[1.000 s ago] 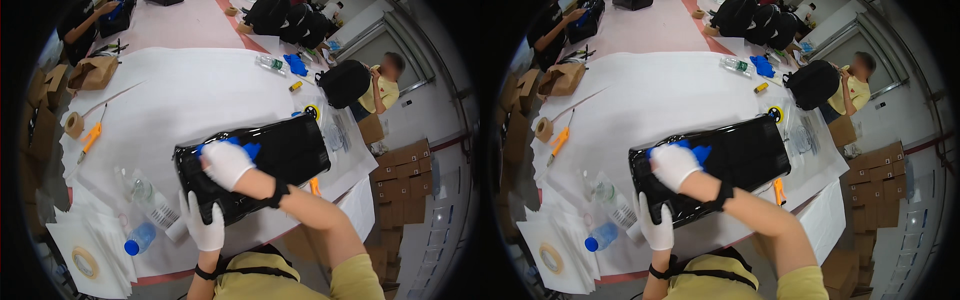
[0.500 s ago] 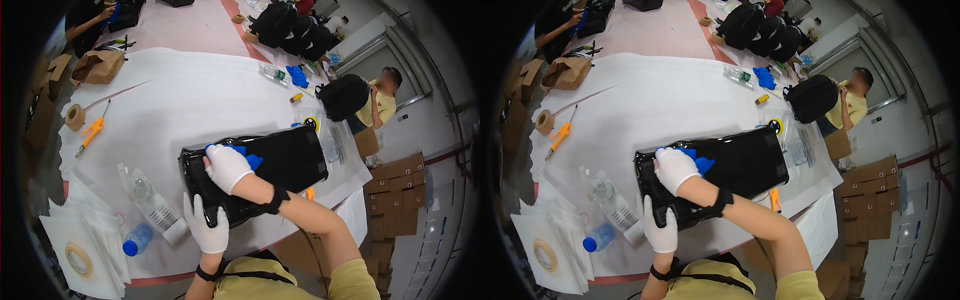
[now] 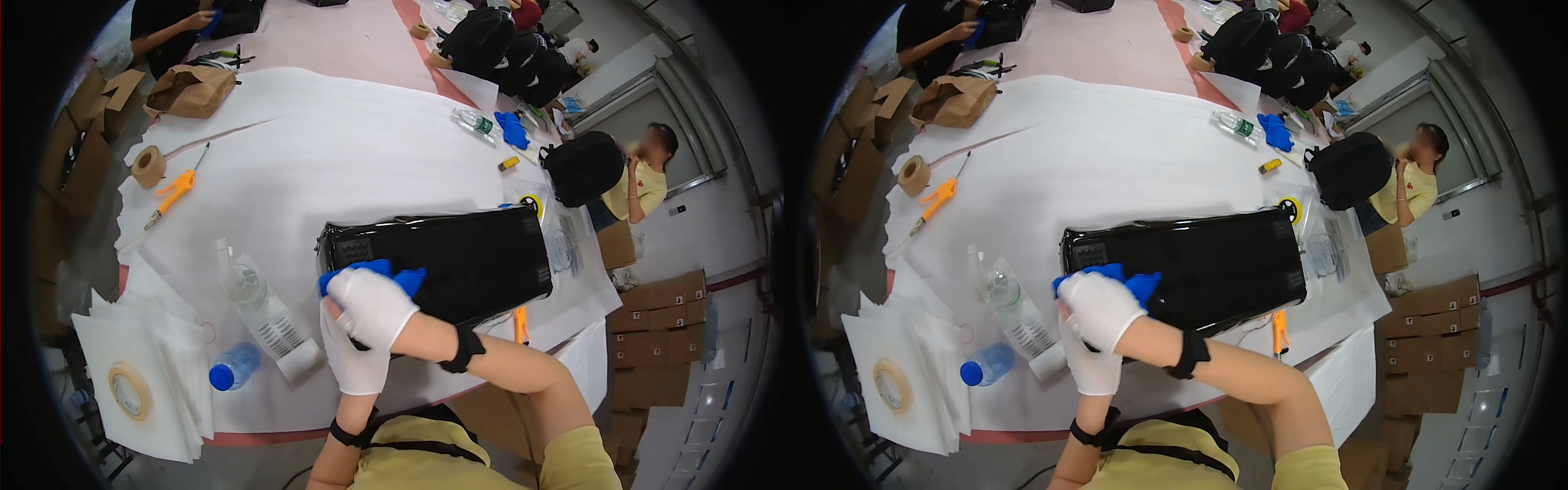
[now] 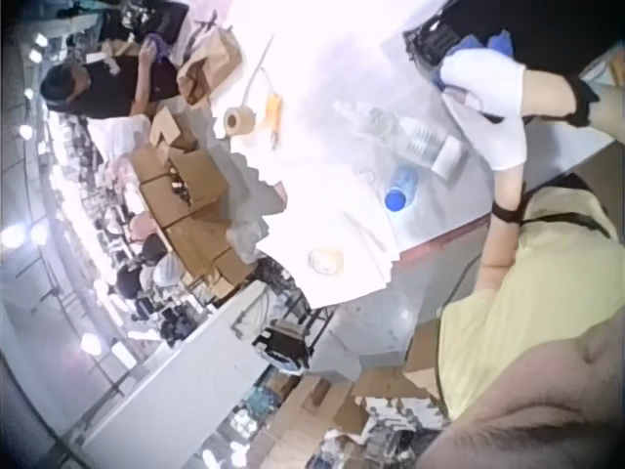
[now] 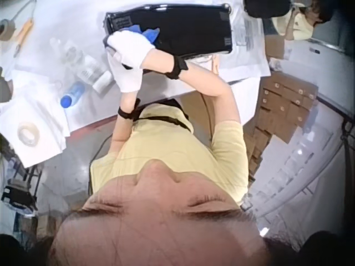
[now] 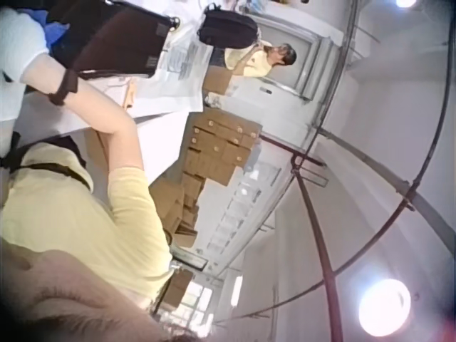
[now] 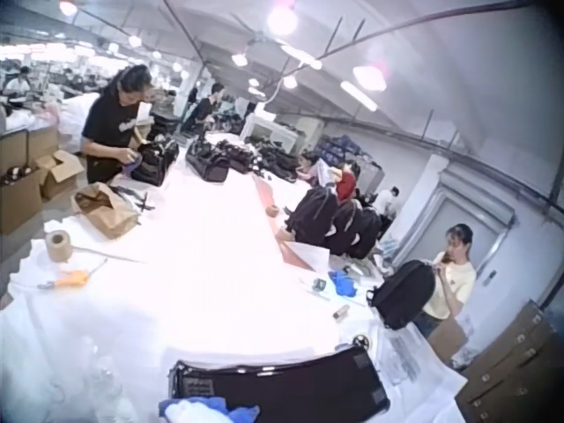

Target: The person cleans a black duffel bag on a long table using a blue cloth and a liquid from a bottle. They wipe the exterior surfaces thoroughly, then use a green marker to write on the bag. Finally, they wrap the bag in a white sheet of paper.

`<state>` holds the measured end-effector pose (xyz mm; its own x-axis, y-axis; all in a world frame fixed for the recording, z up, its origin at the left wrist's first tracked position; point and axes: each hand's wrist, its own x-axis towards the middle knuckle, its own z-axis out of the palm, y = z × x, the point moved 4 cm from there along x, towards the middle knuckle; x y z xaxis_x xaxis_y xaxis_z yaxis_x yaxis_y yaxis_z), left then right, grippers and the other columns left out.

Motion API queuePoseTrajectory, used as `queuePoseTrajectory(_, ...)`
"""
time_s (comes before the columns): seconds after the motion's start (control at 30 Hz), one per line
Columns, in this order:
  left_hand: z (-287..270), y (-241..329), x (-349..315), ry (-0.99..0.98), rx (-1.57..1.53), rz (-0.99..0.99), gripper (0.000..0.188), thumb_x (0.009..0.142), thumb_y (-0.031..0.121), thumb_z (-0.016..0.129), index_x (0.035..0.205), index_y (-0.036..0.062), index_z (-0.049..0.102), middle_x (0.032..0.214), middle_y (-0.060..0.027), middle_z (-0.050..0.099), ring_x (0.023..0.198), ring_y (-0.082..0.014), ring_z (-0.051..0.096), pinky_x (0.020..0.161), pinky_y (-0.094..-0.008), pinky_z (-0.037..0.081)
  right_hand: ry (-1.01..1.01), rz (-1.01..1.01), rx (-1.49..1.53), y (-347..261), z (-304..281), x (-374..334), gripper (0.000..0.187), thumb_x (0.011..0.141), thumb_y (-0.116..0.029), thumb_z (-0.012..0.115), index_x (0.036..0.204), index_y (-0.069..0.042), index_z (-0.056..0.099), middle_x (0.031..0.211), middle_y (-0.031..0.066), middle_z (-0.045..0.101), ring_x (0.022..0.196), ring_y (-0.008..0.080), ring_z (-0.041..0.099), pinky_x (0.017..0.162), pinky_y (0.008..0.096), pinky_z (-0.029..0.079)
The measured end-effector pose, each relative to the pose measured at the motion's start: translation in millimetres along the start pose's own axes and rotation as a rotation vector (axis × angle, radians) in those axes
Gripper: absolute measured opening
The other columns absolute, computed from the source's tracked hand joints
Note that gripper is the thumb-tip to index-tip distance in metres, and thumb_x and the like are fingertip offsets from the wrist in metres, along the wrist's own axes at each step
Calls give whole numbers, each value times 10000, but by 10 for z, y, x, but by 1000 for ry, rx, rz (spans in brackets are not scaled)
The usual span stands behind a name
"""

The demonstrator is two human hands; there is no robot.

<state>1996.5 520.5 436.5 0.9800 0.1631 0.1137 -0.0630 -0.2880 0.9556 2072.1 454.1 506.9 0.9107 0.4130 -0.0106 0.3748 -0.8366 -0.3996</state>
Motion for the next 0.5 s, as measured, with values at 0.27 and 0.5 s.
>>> queuePoseTrajectory(0.27, -64, 18, -40, -24, 87, 72, 695, 798, 143, 681, 1377, -40, 341, 1416, -286, 324, 1284, -440, 357, 1064, -471, 304, 73, 405, -506, 1475, -601, -729, 147, 789, -186, 569, 716, -63, 599, 714, 178, 619, 682, 340, 629, 615, 445, 514)
queuePoseTrajectory(0.5, -63, 161, 1, -77, 136, 205, 369, 944, 71, 428, 1285, -59, 475, 1431, -281, 310, 1307, -412, 345, 1085, -441, 266, 187, 426, -229, 961, -379, -420, 227, 862, -245, 553, 739, -64, 614, 720, 189, 616, 692, 367, 617, 610, 451, 498)
